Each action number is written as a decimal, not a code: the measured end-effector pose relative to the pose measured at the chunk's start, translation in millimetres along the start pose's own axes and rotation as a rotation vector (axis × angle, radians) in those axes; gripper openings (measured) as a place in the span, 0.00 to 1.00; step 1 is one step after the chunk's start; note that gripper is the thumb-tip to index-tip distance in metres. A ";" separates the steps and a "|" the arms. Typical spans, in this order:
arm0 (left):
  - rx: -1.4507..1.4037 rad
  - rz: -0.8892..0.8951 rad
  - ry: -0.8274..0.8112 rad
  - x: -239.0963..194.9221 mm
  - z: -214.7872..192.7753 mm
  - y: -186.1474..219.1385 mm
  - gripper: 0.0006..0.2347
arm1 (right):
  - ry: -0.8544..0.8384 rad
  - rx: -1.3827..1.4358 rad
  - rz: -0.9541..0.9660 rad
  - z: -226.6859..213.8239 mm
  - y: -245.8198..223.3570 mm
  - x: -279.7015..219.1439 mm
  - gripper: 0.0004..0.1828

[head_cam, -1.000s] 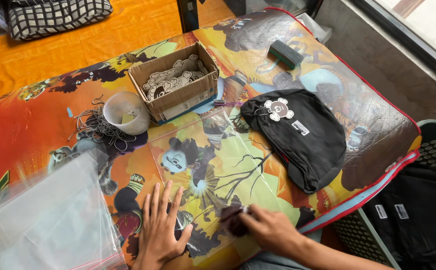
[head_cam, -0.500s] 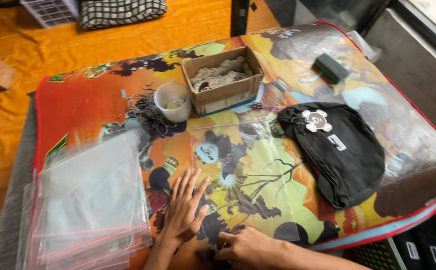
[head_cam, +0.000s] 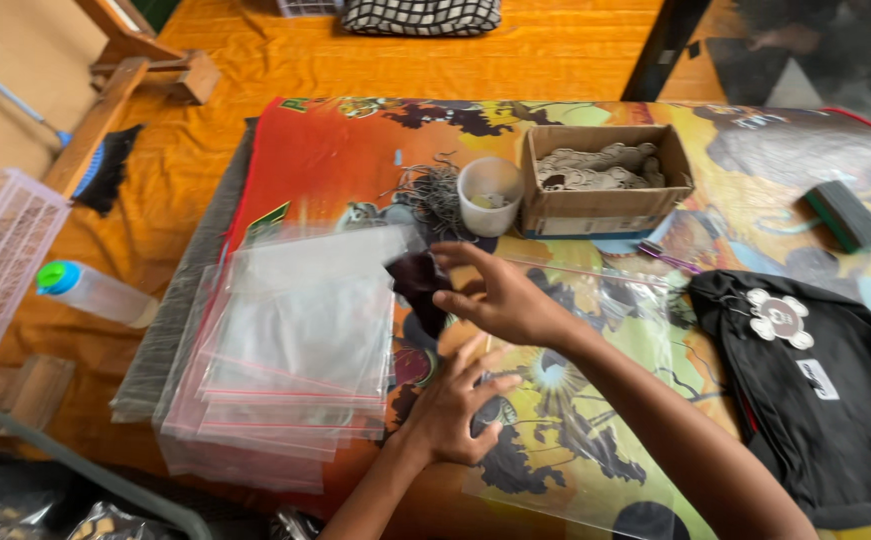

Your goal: The person places a small dark cloth item into a clear plastic bag and seals it. They then place a black drawstring bag into another plastic bag, seal it, and place the sealed package into a green plastic basket.

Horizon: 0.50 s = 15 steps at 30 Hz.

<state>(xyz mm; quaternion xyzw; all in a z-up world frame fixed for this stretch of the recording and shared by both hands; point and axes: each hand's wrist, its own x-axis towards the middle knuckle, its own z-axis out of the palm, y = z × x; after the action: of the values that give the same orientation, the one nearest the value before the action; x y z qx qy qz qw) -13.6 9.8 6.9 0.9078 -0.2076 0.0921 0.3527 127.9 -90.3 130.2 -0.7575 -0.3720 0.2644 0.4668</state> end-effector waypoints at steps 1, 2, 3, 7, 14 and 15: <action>0.006 -0.009 0.005 -1.9 1.2 -1.5 0.26 | -0.009 0.002 -0.007 0.0 -3.1 -0.8 0.35; 0.020 0.086 0.029 -3.5 2.7 -3.4 0.22 | 0.019 -0.018 -0.015 -0.3 -5.7 -1.3 0.33; 0.027 0.185 0.052 -4.8 6.3 -4.3 0.18 | 0.050 -0.039 -0.015 -1.2 -7.3 -4.1 0.31; 0.035 0.178 0.078 -5.5 17.2 -11.8 0.10 | 0.002 -0.273 -0.082 -22.7 19.5 -45.0 0.24; -0.063 0.119 0.168 4.6 21.7 -5.5 0.07 | 0.010 -0.446 0.222 -61.7 89.4 -157.4 0.27; -0.148 0.082 0.212 9.0 17.3 -0.2 0.07 | 0.035 -0.374 0.259 -64.7 90.7 -174.2 0.29</action>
<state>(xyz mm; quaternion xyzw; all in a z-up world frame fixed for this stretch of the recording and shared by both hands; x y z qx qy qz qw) -5.0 -4.7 -3.2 0.8553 -0.2122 0.1864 0.4344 103.4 -290.5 84.9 -0.8768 -0.3060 0.2353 0.2868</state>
